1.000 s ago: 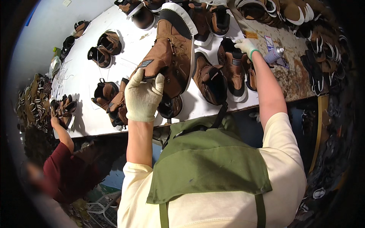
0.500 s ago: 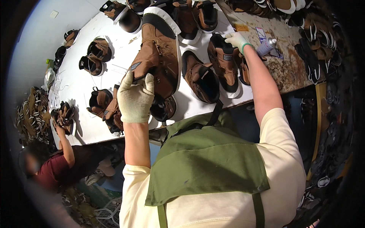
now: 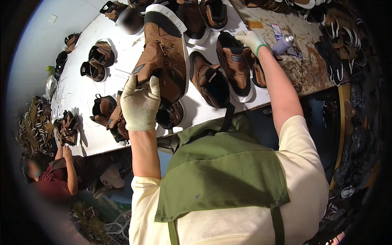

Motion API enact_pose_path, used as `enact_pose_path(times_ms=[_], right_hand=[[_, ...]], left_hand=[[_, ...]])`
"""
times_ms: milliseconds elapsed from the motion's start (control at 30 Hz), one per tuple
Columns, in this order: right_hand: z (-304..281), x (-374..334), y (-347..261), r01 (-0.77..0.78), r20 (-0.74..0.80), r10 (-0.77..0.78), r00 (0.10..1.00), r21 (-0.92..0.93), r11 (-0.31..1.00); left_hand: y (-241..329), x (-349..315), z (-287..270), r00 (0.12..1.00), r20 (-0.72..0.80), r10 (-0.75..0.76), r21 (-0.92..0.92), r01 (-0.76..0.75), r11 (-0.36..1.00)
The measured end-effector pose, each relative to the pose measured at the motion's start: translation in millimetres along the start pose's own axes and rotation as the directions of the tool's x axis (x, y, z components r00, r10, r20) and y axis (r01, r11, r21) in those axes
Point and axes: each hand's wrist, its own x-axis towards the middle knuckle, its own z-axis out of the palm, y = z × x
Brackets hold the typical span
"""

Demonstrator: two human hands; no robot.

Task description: The person repeatedly picks up brown work boots from a white table, turns them over, and inspects the soles and uppers. They handle multiple pairs one at a time, placing each boot back on the table after inspection.

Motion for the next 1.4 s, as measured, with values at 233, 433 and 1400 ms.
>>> enact_pose_path(times_ms=[233, 433, 1400], right_hand=[[12.5, -82.8, -51.0, 0.423, -0.474, -0.394, 0.788, -0.049, 0.905], [65.2, -200.6, -45.6, 0.31, -0.037, -0.359, 0.933, -0.426, 0.85], [146.7, -210.6, 5.3, 0.268, 0.018, -0.268, 0.963, 0.004, 0.963]], left_hand=[[1.7, -4.0, 2.6, 0.995, 0.094, -0.018, -0.367, 0.052, 0.929], [1.1, 0.6, -3.6, 0.998, 0.005, 0.059, 0.283, -0.058, 0.957], [-16.6, -18.7, 71.3, 0.991, 0.101, -0.092, -0.576, 0.134, 0.807]])
